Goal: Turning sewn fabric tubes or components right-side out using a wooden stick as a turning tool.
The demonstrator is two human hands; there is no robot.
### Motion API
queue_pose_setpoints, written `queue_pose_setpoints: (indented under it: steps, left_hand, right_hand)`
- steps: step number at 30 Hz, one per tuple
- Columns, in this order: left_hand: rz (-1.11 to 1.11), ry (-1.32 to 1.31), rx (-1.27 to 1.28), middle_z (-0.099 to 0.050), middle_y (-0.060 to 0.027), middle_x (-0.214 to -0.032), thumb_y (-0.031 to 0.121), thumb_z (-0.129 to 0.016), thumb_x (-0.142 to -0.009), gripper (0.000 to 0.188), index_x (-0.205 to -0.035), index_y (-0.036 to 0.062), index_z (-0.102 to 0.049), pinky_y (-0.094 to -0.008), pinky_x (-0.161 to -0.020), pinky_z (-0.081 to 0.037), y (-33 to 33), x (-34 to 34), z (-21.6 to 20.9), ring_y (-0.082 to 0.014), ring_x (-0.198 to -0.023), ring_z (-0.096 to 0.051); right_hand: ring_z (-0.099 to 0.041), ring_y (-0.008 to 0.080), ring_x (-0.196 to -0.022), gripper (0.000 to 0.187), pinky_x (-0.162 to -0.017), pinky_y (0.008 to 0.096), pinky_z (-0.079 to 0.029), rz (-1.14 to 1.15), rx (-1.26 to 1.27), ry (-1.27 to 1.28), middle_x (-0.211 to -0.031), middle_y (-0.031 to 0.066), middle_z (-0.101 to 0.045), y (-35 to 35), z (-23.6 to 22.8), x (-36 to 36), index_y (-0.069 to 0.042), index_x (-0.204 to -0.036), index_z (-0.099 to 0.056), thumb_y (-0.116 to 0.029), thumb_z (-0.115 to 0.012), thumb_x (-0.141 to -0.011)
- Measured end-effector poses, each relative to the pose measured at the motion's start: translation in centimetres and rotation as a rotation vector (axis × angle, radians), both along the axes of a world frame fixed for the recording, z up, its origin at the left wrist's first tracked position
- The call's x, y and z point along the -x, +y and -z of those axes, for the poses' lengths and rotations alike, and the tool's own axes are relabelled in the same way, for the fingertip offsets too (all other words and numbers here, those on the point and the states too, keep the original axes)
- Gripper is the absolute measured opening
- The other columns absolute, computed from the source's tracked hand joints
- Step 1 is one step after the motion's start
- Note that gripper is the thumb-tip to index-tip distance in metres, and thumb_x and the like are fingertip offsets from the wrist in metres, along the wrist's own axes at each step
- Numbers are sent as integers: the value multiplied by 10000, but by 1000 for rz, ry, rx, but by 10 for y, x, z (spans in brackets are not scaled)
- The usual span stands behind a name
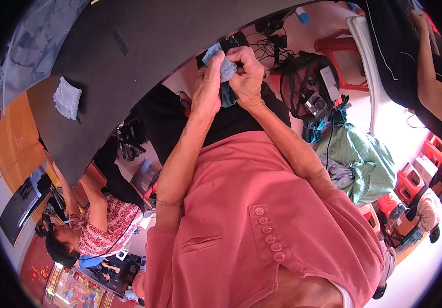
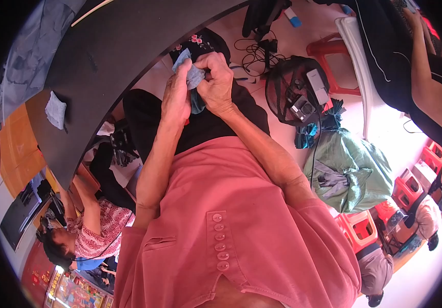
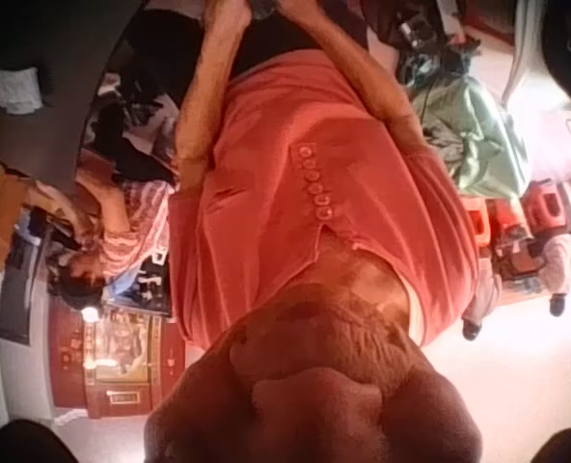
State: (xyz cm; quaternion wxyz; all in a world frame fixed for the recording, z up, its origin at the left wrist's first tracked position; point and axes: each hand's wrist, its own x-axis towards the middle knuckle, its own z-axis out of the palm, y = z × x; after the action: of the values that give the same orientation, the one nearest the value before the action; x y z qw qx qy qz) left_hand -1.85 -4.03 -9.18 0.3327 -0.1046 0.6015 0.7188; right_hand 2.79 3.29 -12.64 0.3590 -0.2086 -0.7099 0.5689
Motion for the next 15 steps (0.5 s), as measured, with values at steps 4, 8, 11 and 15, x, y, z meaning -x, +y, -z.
queue_pose_setpoints:
  steps: [4,8,11,15]
  left_hand:
    - [59,14,51,-562,6,-814,402,-641,-843,360,-834,42,-621,-248,-702,-403,-2,3,4,-79,-765,-501]
    - [197,69,38,-541,9,-772,455,-655,-822,408,-807,49,-622,-247,-680,-389,-6,-5,6,-83,-750,-487]
    - [324,46,41,-552,1,-785,474,-638,-831,444,-814,30,-617,-255,-664,-385,-21,-1,13,-95,-740,-492]
    - [327,55,172,-547,-12,-742,447,-609,-863,447,-819,2,-606,-265,-621,-380,-33,8,23,-99,-706,-490]
  right_hand:
    - [-515,182,-663,161,-523,271,-408,0,-21,-25,-767,52,-574,0,3,-2,-34,-796,-548,10,-657,-686]
    - [-523,170,-626,184,-553,265,-428,16,114,-50,-743,63,-562,1,-1,-4,-25,-820,-545,7,-660,-680]
    - [-526,154,-622,180,-576,262,-437,-16,83,-2,-729,62,-558,1,2,-4,-18,-817,-547,-2,-663,-681]
    - [-509,132,-617,186,-595,254,-434,-42,59,11,-703,45,-548,-1,7,-5,-15,-789,-542,-20,-688,-674]
